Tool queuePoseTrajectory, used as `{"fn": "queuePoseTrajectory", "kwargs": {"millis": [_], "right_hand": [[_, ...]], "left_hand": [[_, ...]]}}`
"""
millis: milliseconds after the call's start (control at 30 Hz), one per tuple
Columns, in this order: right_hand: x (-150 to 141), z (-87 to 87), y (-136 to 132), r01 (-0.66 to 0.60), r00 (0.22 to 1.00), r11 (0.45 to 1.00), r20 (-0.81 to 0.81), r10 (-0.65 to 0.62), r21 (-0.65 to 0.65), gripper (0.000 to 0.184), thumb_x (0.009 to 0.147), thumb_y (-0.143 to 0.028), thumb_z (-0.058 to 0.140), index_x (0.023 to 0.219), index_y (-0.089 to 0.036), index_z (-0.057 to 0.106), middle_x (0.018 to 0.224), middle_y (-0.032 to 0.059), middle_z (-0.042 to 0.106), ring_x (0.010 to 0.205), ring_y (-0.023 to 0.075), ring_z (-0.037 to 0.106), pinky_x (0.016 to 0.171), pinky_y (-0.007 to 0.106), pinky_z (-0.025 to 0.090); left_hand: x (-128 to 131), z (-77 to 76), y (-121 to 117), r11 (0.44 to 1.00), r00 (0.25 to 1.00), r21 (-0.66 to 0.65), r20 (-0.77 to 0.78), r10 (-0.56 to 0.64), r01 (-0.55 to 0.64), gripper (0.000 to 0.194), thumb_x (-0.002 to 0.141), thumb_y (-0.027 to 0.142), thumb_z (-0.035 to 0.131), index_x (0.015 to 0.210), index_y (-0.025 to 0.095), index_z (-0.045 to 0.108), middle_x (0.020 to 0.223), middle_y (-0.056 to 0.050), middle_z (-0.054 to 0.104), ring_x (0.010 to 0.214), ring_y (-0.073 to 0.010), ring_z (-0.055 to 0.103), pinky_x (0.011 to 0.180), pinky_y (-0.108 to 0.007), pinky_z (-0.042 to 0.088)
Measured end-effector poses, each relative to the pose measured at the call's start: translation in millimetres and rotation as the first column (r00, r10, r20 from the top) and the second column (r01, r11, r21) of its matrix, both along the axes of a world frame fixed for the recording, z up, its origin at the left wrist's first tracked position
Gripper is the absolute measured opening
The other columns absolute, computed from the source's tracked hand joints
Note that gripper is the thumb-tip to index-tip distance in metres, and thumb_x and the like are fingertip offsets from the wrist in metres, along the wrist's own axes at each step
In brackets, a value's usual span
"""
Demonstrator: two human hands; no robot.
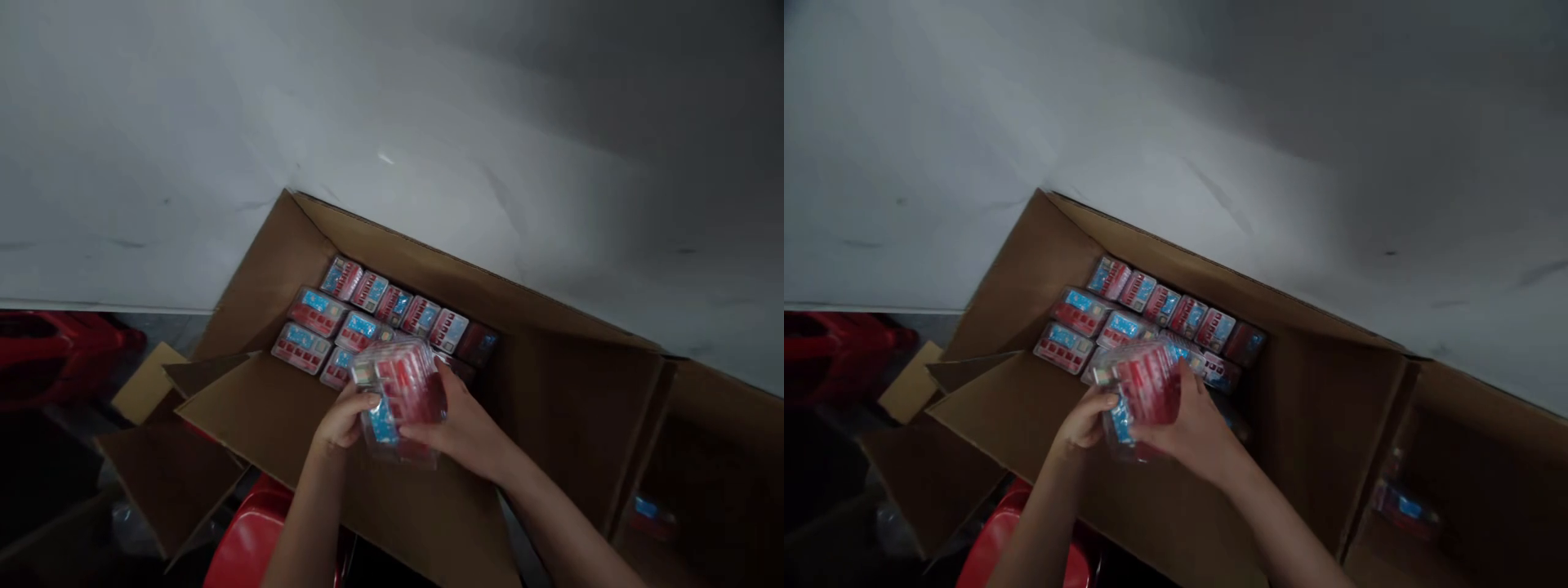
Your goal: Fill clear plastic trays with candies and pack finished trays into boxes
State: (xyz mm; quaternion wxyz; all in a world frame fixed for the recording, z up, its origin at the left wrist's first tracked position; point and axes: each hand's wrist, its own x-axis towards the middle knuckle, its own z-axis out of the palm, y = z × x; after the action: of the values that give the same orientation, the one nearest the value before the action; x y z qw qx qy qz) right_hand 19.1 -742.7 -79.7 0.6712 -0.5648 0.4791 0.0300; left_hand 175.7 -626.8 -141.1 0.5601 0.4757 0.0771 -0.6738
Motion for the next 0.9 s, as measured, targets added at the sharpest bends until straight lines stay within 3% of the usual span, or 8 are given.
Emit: {"fn": "queuePoseTrajectory", "kwargs": {"millis": [100,267,367,500,600,667,800,900], "right_hand": [[28,-24.1,-19,-0.008,0.985,0.983,0.172,-0.025,0.186,0.077,0.059,-0.039,0.075,0.125,-0.02,0.042,0.12,0.01,0.056,0.11,0.0291,0.053,0.095,0.048,0.041],[70,-73.7,-42,0.021,0.921,0.866,0.327,-0.212,0.499,0.058,0.062,-0.032,0.073,0.115,-0.02,0.051,0.111,0.0083,0.063,0.1,0.0266,0.06,0.085,0.042,0.049],[92,-105.1,-55,0.078,0.898,0.809,0.311,-0.31,0.582,0.05,0.059,-0.027,0.074,0.105,-0.019,0.058,0.102,0.0076,0.068,0.091,0.0251,0.064,0.083,0.041,0.05],[120,-142.4,-71,0.135,0.874,0.75,0.28,-0.398,0.647,0.033,0.062,-0.024,0.07,0.094,-0.018,0.062,0.092,0.0057,0.071,0.083,0.0228,0.066,0.082,0.039,0.051],[146,-166.9,-81,0.242,0.844,0.723,0.227,-0.486,0.646,0.022,0.066,-0.022,0.066,0.087,-0.018,0.062,0.085,0.0044,0.071,0.081,0.0223,0.066,0.08,0.038,0.052],[166,-183.3,-86,0.317,0.815,0.714,0.207,-0.542,0.624,0.018,0.068,-0.022,0.064,0.085,-0.019,0.061,0.08,0.0029,0.071,0.081,0.0214,0.066,0.079,0.037,0.053],[206,-218.4,-92,0.4,0.776,0.729,0.218,-0.591,0.555,0.016,0.071,-0.025,0.061,0.086,-0.021,0.058,0.076,-0.0019,0.07,0.079,0.0169,0.066,0.076,0.031,0.054],[230,-243.9,-91,0.432,0.765,0.751,0.238,-0.598,0.499,0.019,0.071,-0.026,0.062,0.088,-0.022,0.056,0.078,-0.0028,0.07,0.078,0.0147,0.066,0.073,0.028,0.054]], "left_hand": [[22,7.8,-20,0.996,0.995,-0.041,0.066,-0.074,0.077,0.054,0.063,0.02,0.071,0.114,0.013,0.055,0.098,-0.01,0.067,0.084,-0.0233,0.065,0.077,-0.037,0.05],[60,-2.3,-56,0.992,0.968,-0.11,0.249,-0.03,0.06,0.074,0.065,0.023,0.072,0.131,0.02,0.039,0.117,-0.011,0.059,0.101,-0.0247,0.059,0.087,-0.041,0.046],[87,-14.1,-75,0.994,0.957,-0.108,0.285,0.058,-0.028,0.072,0.069,0.037,0.069,0.132,0.022,0.037,0.123,-0.01,0.056,0.11,-0.0242,0.054,0.094,-0.041,0.042],[119,-23.8,-74,0.961,0.915,0.083,0.334,0.224,-0.265,0.061,0.08,0.061,0.04,0.127,0.022,0.042,0.128,-0.01,0.051,0.119,-0.0219,0.047,0.098,-0.039,0.038],[121,-18.8,-36,0.915,0.796,0.133,0.551,0.251,-0.381,0.052,0.084,0.055,0.039,0.123,0.022,0.046,0.13,-0.008,0.05,0.121,-0.0191,0.045,0.101,-0.036,0.035],[107,-10.3,5,0.932,0.68,0.095,0.71,0.184,-0.351,0.043,0.084,0.047,0.047,0.12,0.022,0.049,0.126,-0.007,0.054,0.118,-0.0185,0.049,0.1,-0.034,0.037],[59,2.7,94,0.943,0.298,0.279,0.93,-0.217,-0.183,0.031,0.082,0.038,0.053,0.11,0.025,0.057,0.114,-0.004,0.062,0.107,-0.0191,0.057,0.089,-0.031,0.047],[25,-4.6,141,0.941,0.02,0.314,0.949,-0.314,-0.126,0.024,0.082,0.034,0.053,0.103,0.027,0.062,0.101,-0.004,0.068,0.094,-0.0188,0.063,0.082,-0.03,0.051]]}}
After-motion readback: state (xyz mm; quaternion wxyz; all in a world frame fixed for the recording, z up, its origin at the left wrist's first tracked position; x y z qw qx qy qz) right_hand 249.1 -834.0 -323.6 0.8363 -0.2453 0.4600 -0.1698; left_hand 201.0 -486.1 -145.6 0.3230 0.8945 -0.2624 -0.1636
